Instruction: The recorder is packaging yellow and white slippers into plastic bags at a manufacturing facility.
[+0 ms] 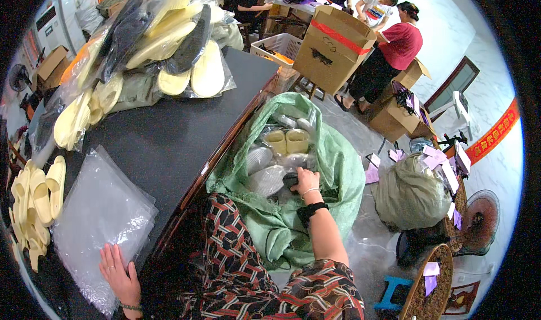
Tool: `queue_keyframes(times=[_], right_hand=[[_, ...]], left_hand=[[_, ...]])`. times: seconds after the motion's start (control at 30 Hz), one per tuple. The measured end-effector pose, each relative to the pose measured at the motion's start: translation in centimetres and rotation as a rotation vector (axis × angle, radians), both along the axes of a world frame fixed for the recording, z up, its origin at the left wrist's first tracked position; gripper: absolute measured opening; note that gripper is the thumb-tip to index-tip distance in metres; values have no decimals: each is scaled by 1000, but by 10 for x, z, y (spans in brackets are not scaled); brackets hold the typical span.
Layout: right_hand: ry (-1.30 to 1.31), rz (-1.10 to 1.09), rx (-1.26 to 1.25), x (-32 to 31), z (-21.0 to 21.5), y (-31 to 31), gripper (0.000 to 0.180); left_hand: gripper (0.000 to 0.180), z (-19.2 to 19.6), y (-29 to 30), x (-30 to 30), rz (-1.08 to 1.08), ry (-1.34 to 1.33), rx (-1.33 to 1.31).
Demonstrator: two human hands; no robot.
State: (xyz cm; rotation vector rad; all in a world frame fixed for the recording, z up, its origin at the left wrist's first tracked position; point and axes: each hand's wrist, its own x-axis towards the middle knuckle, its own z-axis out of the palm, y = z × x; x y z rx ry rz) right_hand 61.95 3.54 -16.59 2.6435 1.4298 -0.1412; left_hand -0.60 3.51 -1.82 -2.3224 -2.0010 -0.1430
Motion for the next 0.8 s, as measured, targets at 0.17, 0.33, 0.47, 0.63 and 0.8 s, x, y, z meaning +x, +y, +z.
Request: queue_keyframes(times=[0.17, 0.33, 0.47, 0.63, 0.8], right_hand=[[127, -27, 396, 21, 64, -30, 51], [671, -45, 929, 24, 162, -37, 42], [870, 168, 1154, -23, 249, -16, 34], [899, 162, 1147, -92, 350, 7, 29], [1133, 642, 1323, -122, 413, 53, 38]], left_hand=[[60, -2, -2, 1, -8, -20, 18], [60, -5, -3, 1, -41, -56, 56], [58, 2, 3, 5, -4, -103, -37], [52, -12, -2, -16, -38, -202, 197], [37, 0, 5, -3, -84, -258, 183]])
